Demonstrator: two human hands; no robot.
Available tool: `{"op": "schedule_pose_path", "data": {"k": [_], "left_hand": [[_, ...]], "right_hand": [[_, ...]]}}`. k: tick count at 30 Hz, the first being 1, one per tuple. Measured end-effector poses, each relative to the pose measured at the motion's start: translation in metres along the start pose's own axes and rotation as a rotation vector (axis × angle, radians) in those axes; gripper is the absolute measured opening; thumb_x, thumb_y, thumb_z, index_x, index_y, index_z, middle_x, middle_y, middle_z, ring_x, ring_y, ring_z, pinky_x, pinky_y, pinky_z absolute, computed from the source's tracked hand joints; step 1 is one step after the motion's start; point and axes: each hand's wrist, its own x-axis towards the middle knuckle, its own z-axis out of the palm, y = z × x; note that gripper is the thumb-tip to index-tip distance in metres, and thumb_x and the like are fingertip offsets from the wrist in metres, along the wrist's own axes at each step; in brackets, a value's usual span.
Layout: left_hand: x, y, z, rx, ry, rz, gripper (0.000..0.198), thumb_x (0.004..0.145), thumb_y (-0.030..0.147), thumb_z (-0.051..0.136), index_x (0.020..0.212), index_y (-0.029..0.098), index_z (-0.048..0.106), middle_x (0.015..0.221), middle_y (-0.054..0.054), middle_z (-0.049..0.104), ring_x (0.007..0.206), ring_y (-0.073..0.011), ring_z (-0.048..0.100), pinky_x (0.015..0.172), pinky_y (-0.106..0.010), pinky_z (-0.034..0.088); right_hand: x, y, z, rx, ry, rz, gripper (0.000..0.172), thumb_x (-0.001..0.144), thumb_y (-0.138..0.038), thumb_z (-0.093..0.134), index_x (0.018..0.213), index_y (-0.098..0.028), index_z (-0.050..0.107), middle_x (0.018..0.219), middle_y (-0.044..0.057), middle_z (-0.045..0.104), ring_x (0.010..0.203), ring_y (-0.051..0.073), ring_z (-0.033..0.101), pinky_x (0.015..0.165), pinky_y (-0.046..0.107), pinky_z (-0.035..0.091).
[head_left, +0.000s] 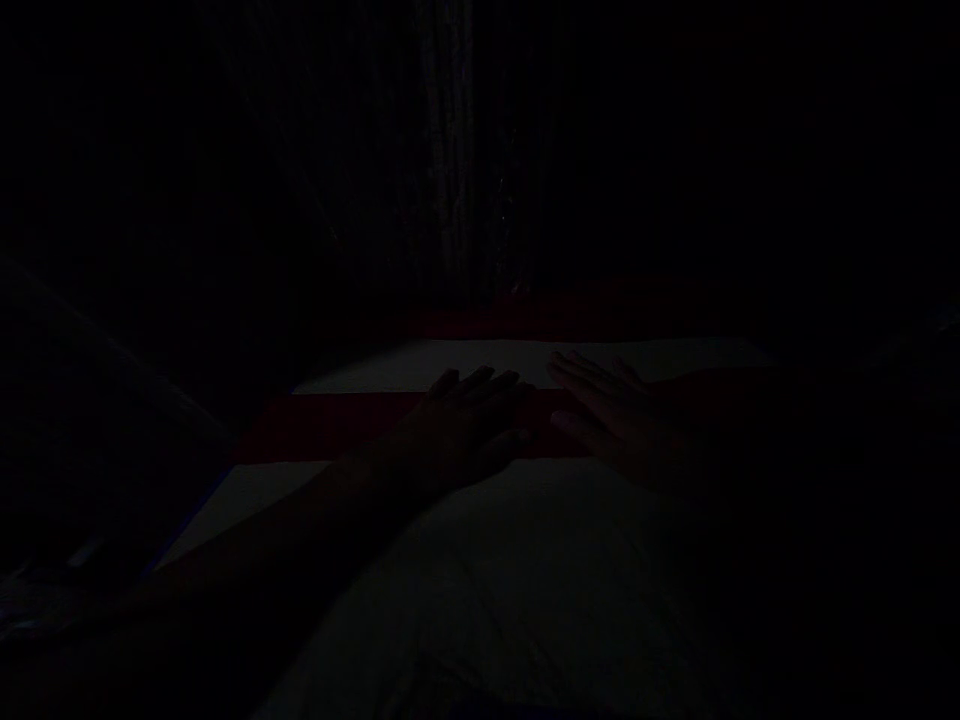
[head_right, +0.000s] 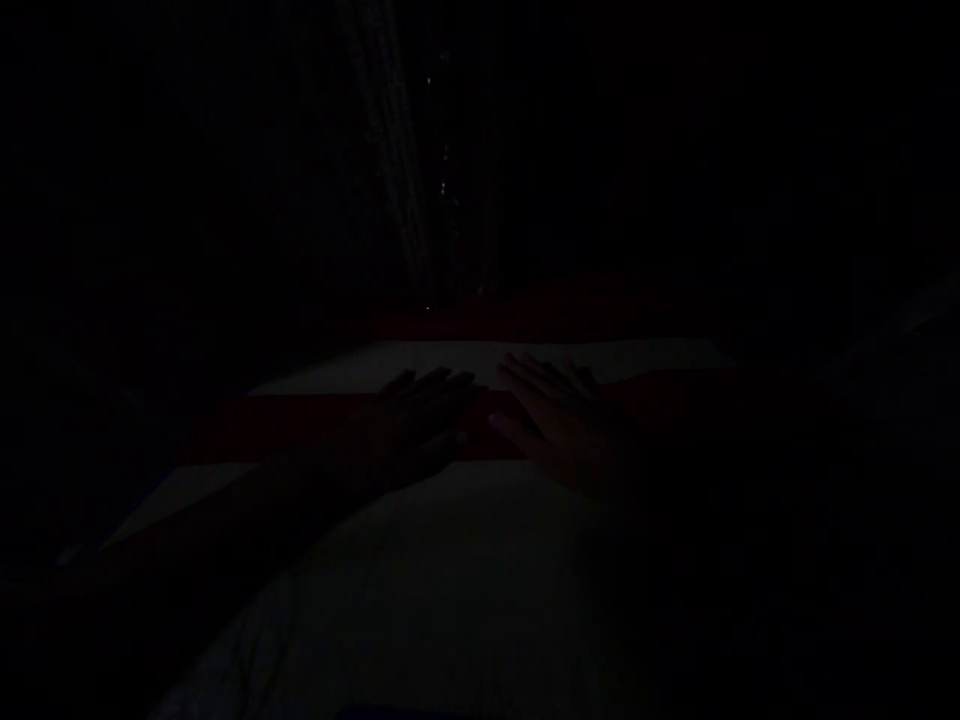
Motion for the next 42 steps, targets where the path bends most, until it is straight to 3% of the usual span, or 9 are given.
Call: {"op": "schedule_pose_path", "data": {"k": [4, 8, 19, 24, 30, 42], "left_hand": [[-0.002, 0.000, -0.002, -0.002, -0.024, 0.003, 0.069, 0.108, 0.062, 0.031, 0.165, 0.024, 0.027, 0.171, -0.006, 0.023, 0.160, -0.0296, 0.017, 0.128, -0.059, 0.013], [-0.003, -0.004, 0.001, 0.008, 0.003, 0.021, 0.069, 0.108, 0.064, 0.027, 0.165, 0.025, 0.027, 0.171, -0.006, 0.024, 0.159, -0.0309, 0.019, 0.127, -0.060, 0.015], [-0.004, -0.009, 0.003, 0.016, 0.006, 0.017, 0.070, 0.108, 0.065, 0.027, 0.165, 0.026, 0.027, 0.171, -0.003, 0.023, 0.160, -0.0286, 0.019, 0.128, -0.060, 0.014], [-0.003, -0.010, 0.004, 0.012, 0.019, 0.039, 0.071, 0.107, 0.067, 0.025, 0.166, 0.027, 0.025, 0.171, -0.003, 0.022, 0.160, -0.0285, 0.018, 0.128, -0.060, 0.014], [-0.004, -0.008, 0.001, 0.001, -0.008, 0.021, 0.068, 0.108, 0.064, 0.027, 0.165, 0.027, 0.028, 0.171, -0.002, 0.022, 0.160, -0.0288, 0.018, 0.128, -0.060, 0.013], [-0.003, -0.003, -0.001, 0.013, -0.005, 0.000, 0.067, 0.108, 0.062, 0.031, 0.165, 0.027, 0.028, 0.171, -0.002, 0.022, 0.160, -0.0277, 0.019, 0.128, -0.059, 0.015]], "right_hand": [[0.000, -0.005, -0.003, -0.005, -0.048, 0.021, 0.077, 0.102, -0.071, 0.020, 0.160, -0.023, 0.041, 0.167, -0.001, 0.025, 0.158, 0.025, 0.022, 0.130, 0.060, 0.013], [0.000, -0.009, -0.005, -0.021, 0.001, 0.006, 0.079, 0.103, -0.072, 0.019, 0.163, -0.024, 0.033, 0.168, -0.002, 0.021, 0.158, 0.022, 0.019, 0.131, 0.057, 0.013], [-0.002, -0.017, -0.013, -0.009, -0.086, 0.028, 0.076, 0.104, -0.069, 0.020, 0.164, -0.025, 0.033, 0.168, -0.002, 0.021, 0.158, 0.024, 0.019, 0.130, 0.060, 0.012], [-0.003, -0.017, -0.012, -0.002, -0.053, 0.039, 0.076, 0.103, -0.072, 0.021, 0.163, -0.027, 0.034, 0.168, -0.002, 0.021, 0.158, 0.024, 0.020, 0.131, 0.057, 0.012], [-0.002, -0.014, -0.009, 0.010, -0.116, 0.022, 0.077, 0.103, -0.070, 0.020, 0.163, -0.024, 0.034, 0.168, 0.001, 0.021, 0.158, 0.024, 0.020, 0.129, 0.062, 0.011], [-0.003, -0.016, -0.011, 0.001, -0.073, 0.018, 0.074, 0.104, -0.069, 0.022, 0.162, -0.026, 0.037, 0.167, -0.003, 0.023, 0.158, 0.022, 0.021, 0.130, 0.059, 0.013]]}}
